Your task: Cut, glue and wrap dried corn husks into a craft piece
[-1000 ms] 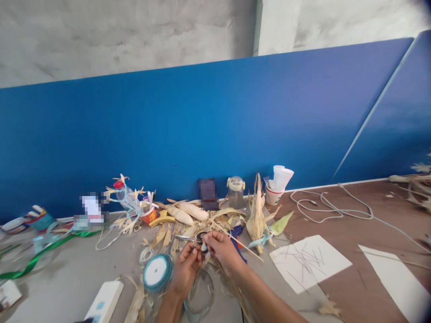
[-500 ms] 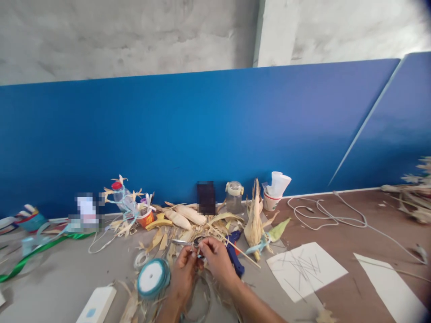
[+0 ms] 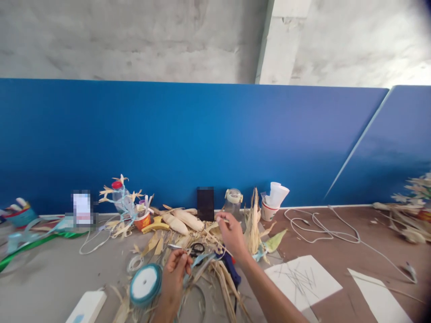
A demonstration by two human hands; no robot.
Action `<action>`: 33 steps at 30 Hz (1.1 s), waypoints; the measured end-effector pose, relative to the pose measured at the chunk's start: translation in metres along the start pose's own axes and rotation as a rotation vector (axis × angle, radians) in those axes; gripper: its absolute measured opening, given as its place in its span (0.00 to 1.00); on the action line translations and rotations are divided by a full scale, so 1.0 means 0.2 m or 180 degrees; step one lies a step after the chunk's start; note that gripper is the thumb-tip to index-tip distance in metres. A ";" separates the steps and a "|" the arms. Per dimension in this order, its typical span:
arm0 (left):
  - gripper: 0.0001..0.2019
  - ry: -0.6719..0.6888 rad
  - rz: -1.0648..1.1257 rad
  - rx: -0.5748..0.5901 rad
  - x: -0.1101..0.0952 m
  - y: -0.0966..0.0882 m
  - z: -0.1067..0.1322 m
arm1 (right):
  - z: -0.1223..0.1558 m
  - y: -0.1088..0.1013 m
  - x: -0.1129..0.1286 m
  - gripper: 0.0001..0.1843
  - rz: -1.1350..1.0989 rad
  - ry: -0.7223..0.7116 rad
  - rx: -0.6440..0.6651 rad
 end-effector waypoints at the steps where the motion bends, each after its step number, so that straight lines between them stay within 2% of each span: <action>1: 0.20 0.0000 0.0006 -0.0024 0.00 -0.01 0.00 | -0.05 0.00 -0.01 0.14 0.0443 -0.0199 0.0120; 2: 0.20 0.0009 0.0011 -0.0044 0.01 -0.02 -0.01 | -0.10 0.02 -0.04 0.15 0.0968 -0.0337 0.0328; 3: 0.20 0.0022 0.0013 -0.0067 0.01 -0.02 -0.01 | -0.13 0.08 -0.07 0.16 0.1521 -0.0450 0.0736; 4: 0.20 0.0024 0.0012 -0.0081 0.01 -0.03 -0.01 | -0.15 0.12 -0.12 0.16 0.1677 -0.0467 0.0917; 9: 0.21 0.0054 -0.0003 -0.0148 0.02 -0.05 -0.03 | -0.16 0.29 -0.27 0.15 0.2062 -0.0438 0.1434; 14: 0.21 0.0128 -0.0061 -0.0129 0.01 -0.05 -0.04 | -0.15 0.32 -0.29 0.16 0.2265 -0.0413 0.1656; 16: 0.21 0.0140 -0.0070 -0.0129 0.01 -0.06 -0.04 | -0.15 0.29 -0.27 0.17 0.2219 -0.0456 0.1488; 20: 0.21 0.0095 -0.0009 -0.0159 0.02 -0.06 -0.04 | -0.10 0.11 -0.13 0.16 0.1521 -0.0779 0.0435; 22: 0.22 0.0055 0.0043 -0.0207 0.03 -0.06 -0.04 | -0.02 0.03 -0.06 0.15 0.1036 -0.0851 0.0253; 23: 0.22 0.0037 0.0060 -0.0212 0.03 -0.06 -0.04 | 0.02 0.01 -0.04 0.15 0.0842 -0.0735 0.0320; 27: 0.23 0.0019 0.0092 -0.0221 0.04 -0.05 -0.04 | 0.23 0.01 0.08 0.16 0.0107 -0.0323 0.1202; 30: 0.22 0.0070 0.0112 -0.0207 0.03 -0.05 -0.04 | 0.37 0.06 0.16 0.11 0.0149 -0.0266 0.1966; 33: 0.20 0.0196 0.0089 -0.0212 0.01 -0.06 -0.03 | 0.48 0.11 0.19 0.09 0.0343 -0.0426 0.2376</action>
Point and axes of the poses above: each hand's wrist, its own z-axis away from the middle knuckle, its own y-axis out of the palm, x = y × z, the point moved 8 cm from there along -z, towards the middle knuckle, and after that the axes turned 13 degrees about -y, right-handed, at the moved point
